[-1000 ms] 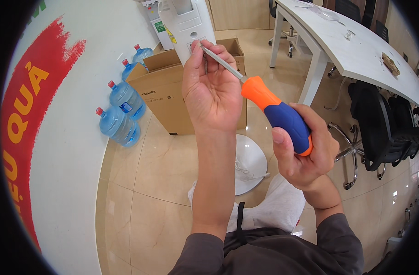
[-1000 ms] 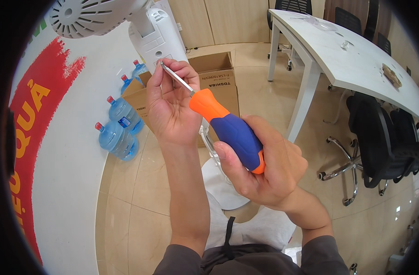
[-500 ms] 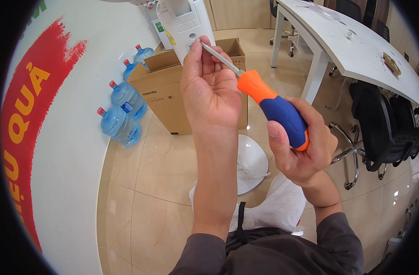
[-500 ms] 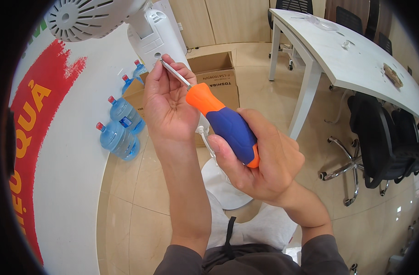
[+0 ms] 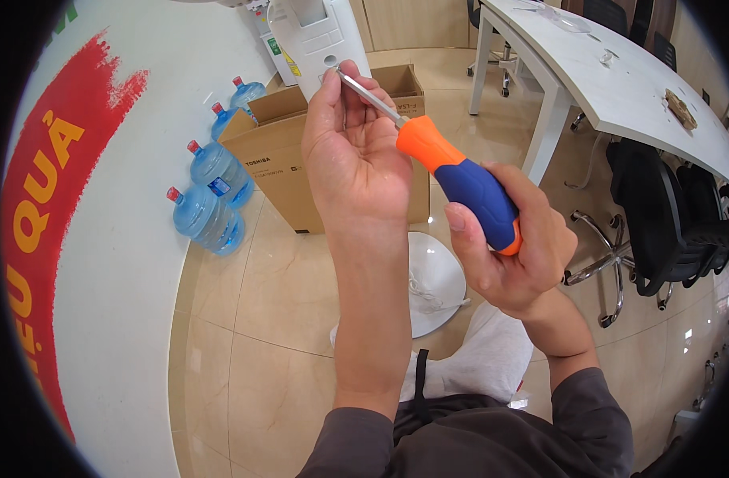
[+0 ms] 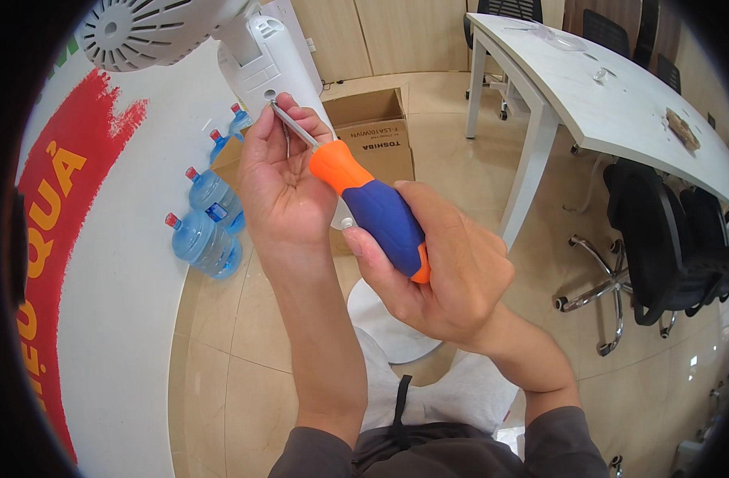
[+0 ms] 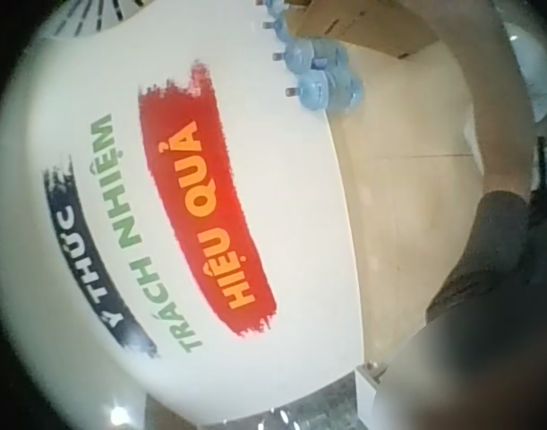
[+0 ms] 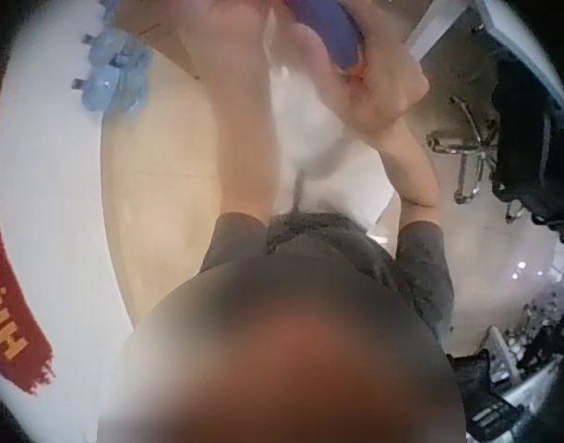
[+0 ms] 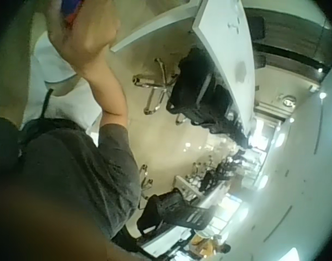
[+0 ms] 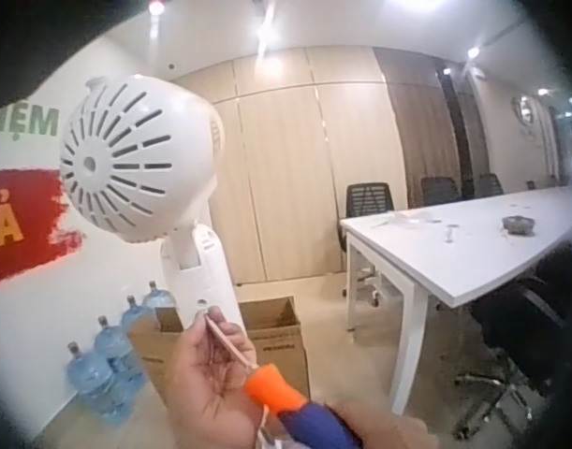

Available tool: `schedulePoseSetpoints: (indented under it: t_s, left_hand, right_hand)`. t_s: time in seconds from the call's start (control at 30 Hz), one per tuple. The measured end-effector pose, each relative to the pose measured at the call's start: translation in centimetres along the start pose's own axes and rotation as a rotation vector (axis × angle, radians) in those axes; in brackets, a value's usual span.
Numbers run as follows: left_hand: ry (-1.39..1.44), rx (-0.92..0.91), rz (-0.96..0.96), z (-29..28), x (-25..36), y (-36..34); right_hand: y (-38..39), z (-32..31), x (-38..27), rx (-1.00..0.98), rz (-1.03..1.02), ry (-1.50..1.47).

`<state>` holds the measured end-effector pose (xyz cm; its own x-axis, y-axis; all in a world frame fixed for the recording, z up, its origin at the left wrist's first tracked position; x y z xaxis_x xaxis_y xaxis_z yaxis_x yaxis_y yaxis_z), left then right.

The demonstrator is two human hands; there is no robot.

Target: The recorder uses a screwdriver to tighten a screw on the motor housing of a standing fan.

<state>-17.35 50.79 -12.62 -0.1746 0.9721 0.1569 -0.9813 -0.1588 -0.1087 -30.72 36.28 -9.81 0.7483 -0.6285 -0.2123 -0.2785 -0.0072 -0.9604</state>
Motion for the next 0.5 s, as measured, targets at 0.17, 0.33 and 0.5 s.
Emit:
schedulePoseSetpoints:
  t_s: [0.17,0.33,0.5]
  left_hand:
    - [-0.007,-0.003,0.018,0.0,0.1,0.2]
    - [-0.004,-0.024,0.023,0.4,0.2,0.6]
    - [-0.038,-0.004,0.073,0.6,0.2,1.1]
  right_hand:
    - [0.1,0.1,0.0,0.025,0.0,-0.026]
    - [0.1,0.1,-0.2,0.028,-0.017,-0.026]
    - [0.1,-0.2,-0.3,0.013,-0.008,-0.006]
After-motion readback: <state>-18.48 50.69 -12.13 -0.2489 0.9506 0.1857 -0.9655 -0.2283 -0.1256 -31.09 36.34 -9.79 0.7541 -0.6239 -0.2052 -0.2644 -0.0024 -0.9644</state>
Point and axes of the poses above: each hand's wrist, its own y-axis away from the middle knuckle, its own z-axis out of the palm, x = y × z, the point moved 8 cm from there along -y, towards the middle knuckle, and after that the axes turned 1 degree about -y, right-handed, at the moved point
